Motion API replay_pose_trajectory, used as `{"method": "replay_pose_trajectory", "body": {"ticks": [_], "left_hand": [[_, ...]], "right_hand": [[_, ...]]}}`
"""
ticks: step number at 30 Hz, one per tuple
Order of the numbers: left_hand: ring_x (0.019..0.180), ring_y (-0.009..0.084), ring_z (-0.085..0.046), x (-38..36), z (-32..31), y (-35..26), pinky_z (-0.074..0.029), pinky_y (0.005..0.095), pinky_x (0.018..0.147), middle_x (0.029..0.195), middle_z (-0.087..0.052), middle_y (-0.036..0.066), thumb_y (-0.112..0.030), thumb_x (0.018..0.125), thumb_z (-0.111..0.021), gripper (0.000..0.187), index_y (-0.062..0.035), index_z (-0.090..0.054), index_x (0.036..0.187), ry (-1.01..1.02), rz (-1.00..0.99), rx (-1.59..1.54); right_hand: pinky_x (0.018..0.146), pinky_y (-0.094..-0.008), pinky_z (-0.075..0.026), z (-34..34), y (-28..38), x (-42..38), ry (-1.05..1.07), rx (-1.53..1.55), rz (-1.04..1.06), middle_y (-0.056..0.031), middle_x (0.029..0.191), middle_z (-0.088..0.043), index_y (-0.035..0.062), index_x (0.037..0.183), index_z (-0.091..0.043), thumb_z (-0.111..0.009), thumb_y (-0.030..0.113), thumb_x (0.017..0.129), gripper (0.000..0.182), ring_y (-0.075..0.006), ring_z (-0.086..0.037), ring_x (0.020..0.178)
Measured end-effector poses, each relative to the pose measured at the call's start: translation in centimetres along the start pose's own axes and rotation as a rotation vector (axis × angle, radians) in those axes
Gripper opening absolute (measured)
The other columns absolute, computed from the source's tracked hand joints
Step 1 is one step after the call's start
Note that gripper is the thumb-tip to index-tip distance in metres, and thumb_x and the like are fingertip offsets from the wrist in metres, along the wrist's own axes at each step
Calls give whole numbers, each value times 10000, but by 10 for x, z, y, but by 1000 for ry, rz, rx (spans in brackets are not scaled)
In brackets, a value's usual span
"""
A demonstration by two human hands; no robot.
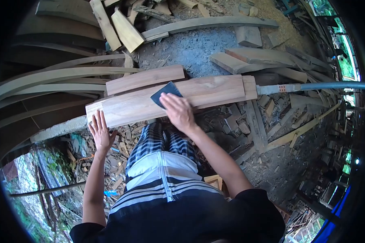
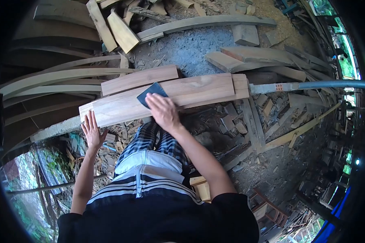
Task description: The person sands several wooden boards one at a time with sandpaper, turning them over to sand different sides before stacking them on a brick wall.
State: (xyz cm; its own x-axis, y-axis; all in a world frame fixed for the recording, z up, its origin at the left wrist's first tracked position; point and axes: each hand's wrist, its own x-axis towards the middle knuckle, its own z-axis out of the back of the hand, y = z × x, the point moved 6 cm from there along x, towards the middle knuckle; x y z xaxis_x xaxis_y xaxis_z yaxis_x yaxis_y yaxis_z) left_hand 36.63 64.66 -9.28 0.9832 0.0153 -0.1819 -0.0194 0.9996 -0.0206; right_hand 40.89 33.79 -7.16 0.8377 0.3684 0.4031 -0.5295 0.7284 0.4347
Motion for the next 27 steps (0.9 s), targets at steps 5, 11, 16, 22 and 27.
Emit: {"method": "replay_pose_trajectory", "body": {"ticks": [5,11,16,22,27], "left_hand": [[1410,357,-57,-1,-1,2,-90,556,1109,1537,-70,124,-317,722,-721,1042,-56,-45,1471,-11,3,19],[1414,341,-43,1,-1,1,-71,550,1114,1540,-72,109,-323,711,-724,1043,-54,-62,1470,8,25,8],[1414,343,-35,0,-2,1,-57,541,1120,1539,-71,115,-318,720,-724,1041,-55,-53,1471,0,27,-6],[1412,349,-34,-1,5,-3,-33,545,1117,1537,-69,126,-304,714,-736,1054,-56,-46,1470,12,27,-27],[1411,350,-49,-2,4,-4,-35,532,1118,1538,-75,126,-274,693,-727,1052,-47,-55,1470,-18,3,-62]], "right_hand": [[1006,-401,-321,7,5,28,172,-63,-151,-46,1367,-437,104,1292,-491,-652,43,679,636,-247,-420,1209],[1087,-459,-280,49,-70,-12,10,-229,-175,-53,1323,-517,159,1263,-547,-530,57,824,451,-236,-429,1274],[1093,-429,-271,121,-173,-50,-321,-254,-710,-184,1343,-465,-13,1277,-487,-450,209,944,402,-317,-399,1283],[1084,-397,-300,-19,-9,5,-59,133,-378,-164,1336,-472,18,1272,-493,-435,194,951,371,-297,-422,1261],[1034,-404,-374,-51,91,24,41,219,204,-133,1243,-554,31,1154,-578,-517,32,847,313,-275,-506,1183]]}}
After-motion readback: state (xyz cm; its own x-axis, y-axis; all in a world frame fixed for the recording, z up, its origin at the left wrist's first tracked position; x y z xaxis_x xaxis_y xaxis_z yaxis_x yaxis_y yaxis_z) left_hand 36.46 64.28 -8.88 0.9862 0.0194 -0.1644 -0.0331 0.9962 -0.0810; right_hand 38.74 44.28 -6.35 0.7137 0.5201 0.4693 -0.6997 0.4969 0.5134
